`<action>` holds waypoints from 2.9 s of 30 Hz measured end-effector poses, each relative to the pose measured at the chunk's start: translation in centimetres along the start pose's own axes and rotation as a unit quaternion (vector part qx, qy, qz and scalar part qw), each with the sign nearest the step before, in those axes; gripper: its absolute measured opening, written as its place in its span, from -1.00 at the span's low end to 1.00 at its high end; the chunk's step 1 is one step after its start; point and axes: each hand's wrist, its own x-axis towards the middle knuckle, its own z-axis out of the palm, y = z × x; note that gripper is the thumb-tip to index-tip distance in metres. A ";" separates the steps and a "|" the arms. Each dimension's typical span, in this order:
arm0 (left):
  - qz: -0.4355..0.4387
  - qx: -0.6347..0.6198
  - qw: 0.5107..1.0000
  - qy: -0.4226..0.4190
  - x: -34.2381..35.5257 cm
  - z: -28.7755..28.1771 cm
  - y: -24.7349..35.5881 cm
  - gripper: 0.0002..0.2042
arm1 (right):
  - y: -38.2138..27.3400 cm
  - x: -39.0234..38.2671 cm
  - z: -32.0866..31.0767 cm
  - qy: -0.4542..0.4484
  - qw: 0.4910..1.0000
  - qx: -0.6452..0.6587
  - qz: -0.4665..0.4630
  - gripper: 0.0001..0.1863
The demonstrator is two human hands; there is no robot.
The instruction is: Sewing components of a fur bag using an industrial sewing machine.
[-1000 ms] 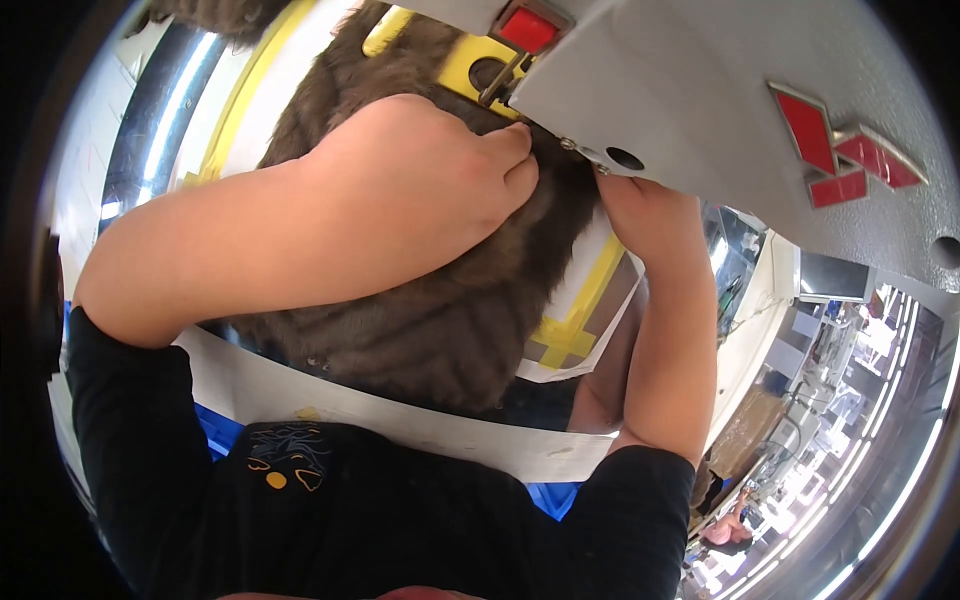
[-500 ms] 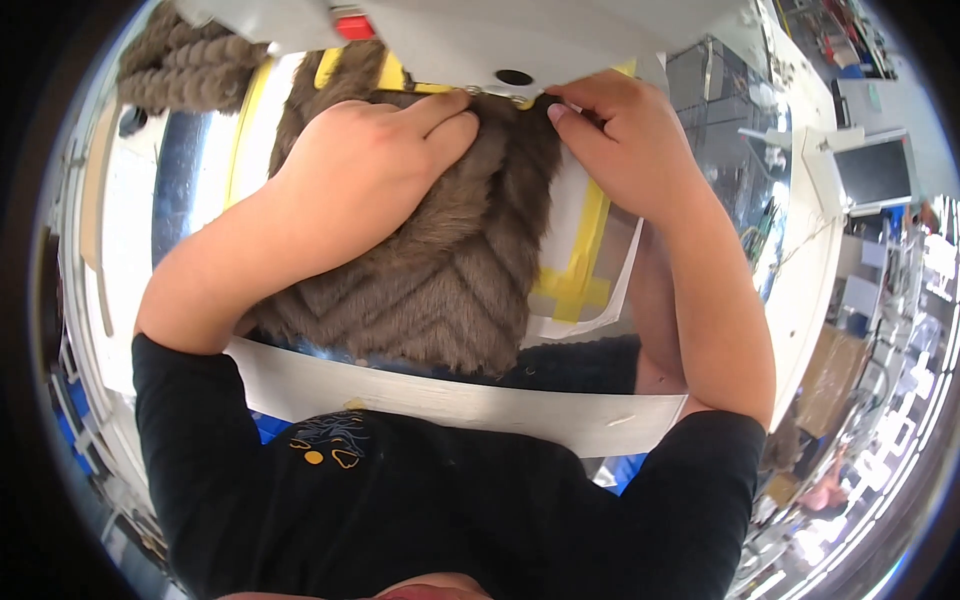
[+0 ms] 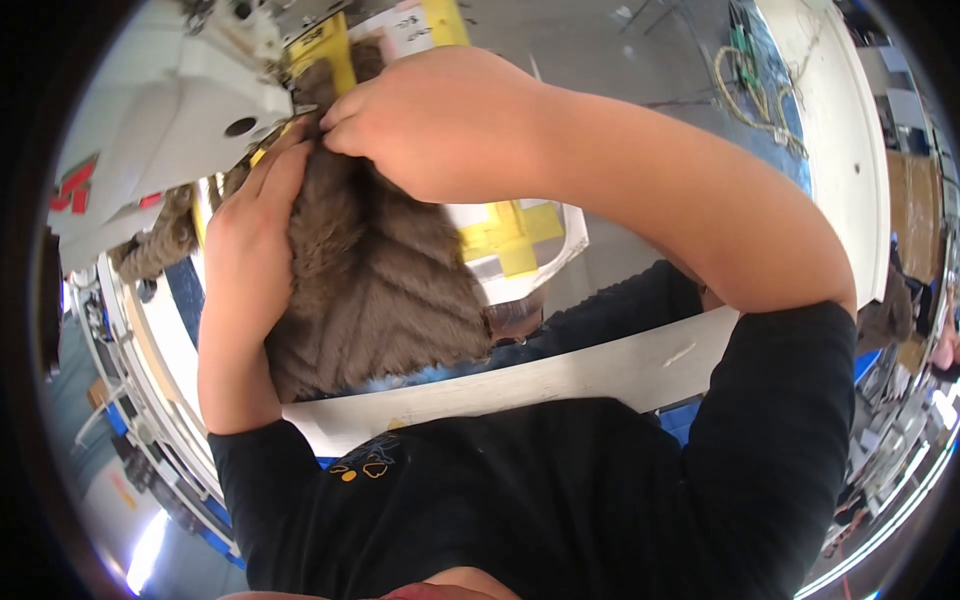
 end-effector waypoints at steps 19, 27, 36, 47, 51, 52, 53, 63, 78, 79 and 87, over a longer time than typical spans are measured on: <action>-0.047 0.022 0.995 -0.083 -0.1 -1.6 0.7 -0.57 | -0.9 1.2 -1.6 -0.110 0.993 0.017 0.041 -0.79; -0.031 -0.014 0.996 -0.082 -0.2 -2.3 1.6 -0.60 | -1.2 0.9 -1.7 -0.125 0.990 0.047 0.032 -0.83; -0.030 -0.020 0.993 -0.108 -0.2 -2.5 2.6 -0.59 | -1.8 0.7 -2.6 -0.118 0.988 0.088 0.047 -0.85; -0.016 0.000 0.994 -0.109 0.0 -2.6 3.0 -0.57 | -1.7 0.5 -3.2 -0.103 0.990 0.083 0.037 -0.86; -0.015 0.011 0.993 -0.115 -0.1 -2.7 2.8 -0.57 | -1.8 0.3 -2.7 -0.124 0.989 0.069 0.041 -0.87; -0.016 0.013 0.993 -0.115 -0.1 -2.8 2.8 -0.57 | -1.8 0.3 -2.6 -0.127 0.988 0.070 0.043 -0.87; -0.020 0.009 0.993 -0.116 -0.2 -2.8 2.8 -0.57 | -1.8 0.2 -2.6 -0.126 0.989 0.070 0.042 -0.87; -0.036 -0.010 0.992 -0.120 0.0 -2.7 2.6 -0.57 | -1.6 0.2 -2.5 -0.096 0.990 0.096 0.032 -0.87; 0.022 -0.096 0.991 -0.087 -1.5 -2.0 3.5 -0.65 | 0.5 0.5 -9.3 -0.197 0.971 0.101 0.087 -0.77; 0.029 -0.107 0.990 -0.084 -1.2 -2.0 4.3 -0.80 | 1.1 0.4 -10.4 -0.225 0.963 0.108 0.103 -0.76; 0.146 -0.127 0.981 -0.020 -2.5 -1.0 5.7 -0.48 | 3.2 0.9 -10.3 -0.184 0.949 0.180 0.184 -0.74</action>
